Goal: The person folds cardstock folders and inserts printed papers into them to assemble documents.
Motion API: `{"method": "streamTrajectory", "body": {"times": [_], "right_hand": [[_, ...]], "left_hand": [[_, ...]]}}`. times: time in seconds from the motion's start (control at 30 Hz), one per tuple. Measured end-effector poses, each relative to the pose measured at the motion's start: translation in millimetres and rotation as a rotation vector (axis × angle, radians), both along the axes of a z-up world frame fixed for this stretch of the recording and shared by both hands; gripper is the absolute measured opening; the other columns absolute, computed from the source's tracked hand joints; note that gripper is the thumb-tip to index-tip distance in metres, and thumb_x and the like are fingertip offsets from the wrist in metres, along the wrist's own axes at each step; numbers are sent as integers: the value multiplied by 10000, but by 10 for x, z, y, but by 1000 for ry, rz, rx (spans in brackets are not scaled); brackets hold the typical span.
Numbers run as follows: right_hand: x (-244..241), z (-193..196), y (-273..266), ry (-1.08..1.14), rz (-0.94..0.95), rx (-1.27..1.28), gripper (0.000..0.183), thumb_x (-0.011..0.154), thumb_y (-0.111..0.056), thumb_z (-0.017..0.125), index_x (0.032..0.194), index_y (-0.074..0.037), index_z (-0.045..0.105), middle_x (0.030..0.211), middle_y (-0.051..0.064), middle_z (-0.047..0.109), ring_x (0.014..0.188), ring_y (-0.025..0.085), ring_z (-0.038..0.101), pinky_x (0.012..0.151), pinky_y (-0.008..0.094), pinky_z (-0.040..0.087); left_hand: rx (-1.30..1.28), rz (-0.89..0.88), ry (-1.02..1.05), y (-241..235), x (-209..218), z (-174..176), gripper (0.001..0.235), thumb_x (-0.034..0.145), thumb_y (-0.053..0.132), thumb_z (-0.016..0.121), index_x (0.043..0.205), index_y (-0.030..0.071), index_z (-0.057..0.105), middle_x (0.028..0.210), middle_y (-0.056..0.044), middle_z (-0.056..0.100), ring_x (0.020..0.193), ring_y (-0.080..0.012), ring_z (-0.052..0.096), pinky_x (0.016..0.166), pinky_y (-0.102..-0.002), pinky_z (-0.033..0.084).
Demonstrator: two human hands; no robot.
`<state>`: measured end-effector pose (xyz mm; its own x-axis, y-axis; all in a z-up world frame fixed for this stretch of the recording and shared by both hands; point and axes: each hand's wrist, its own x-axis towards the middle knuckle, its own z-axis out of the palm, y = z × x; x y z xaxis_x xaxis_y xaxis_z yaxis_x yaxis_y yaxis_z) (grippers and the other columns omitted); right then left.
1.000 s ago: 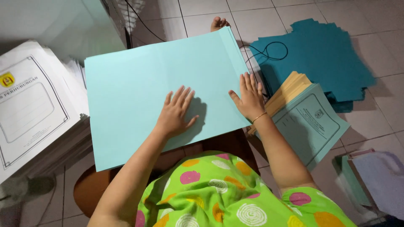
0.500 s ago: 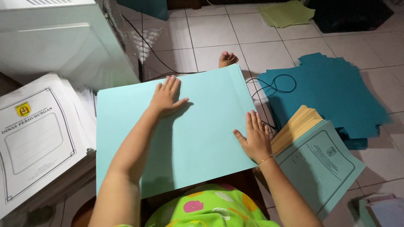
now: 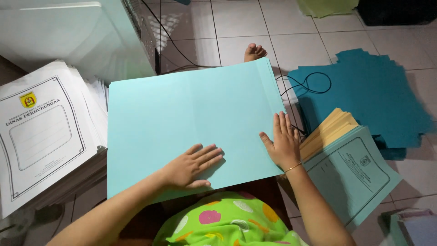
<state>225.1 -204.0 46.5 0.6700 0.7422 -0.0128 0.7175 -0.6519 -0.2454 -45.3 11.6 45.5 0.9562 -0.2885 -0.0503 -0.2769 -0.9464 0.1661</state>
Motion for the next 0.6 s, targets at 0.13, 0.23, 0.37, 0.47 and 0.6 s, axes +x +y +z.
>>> {"method": "streamTrajectory", "body": {"times": [0.13,0.23,0.37,0.47,0.6], "right_hand": [[19,-17,-3,15,-7,24,878,1006,-717,252,1628,-97,225,1707,151,181,1582,309,128,1191,609,203],[3,-59,-19,-2,1,62,858,1011,-698,297,1622,-96,257,1699,155,216,1573,315,166,1177,595,234],[11,-63,-24,-10,-1,72,841,1015,-689,309,1619,-105,279,1701,136,224,1576,302,168,1178,593,246],[15,-103,-48,10,-1,98,850,1016,-698,304,1620,-101,279,1702,138,220,1576,307,160,1178,608,241],[13,-104,-44,18,-2,82,865,1009,-712,298,1628,-108,264,1709,128,201,1582,297,141,1185,630,229]], "left_hand": [[121,127,-159,1077,881,-348,883,999,709,257,1653,125,161,1681,-168,251,1545,-341,243,1192,-530,266],[155,583,-245,1621,1415,-620,855,1022,716,253,1630,117,299,1656,-159,341,1537,-329,311,1188,-546,278],[5,975,-142,1135,1542,-490,937,1013,754,208,1624,45,253,1689,-193,222,1572,-365,176,1223,-593,171],[3,895,-110,316,1170,-438,973,988,765,245,1617,23,256,1685,-210,223,1570,-385,173,1227,-585,172],[-83,794,-43,-602,207,-293,918,1000,725,240,1632,61,194,1703,-173,171,1579,-350,107,1242,-550,102]]}}
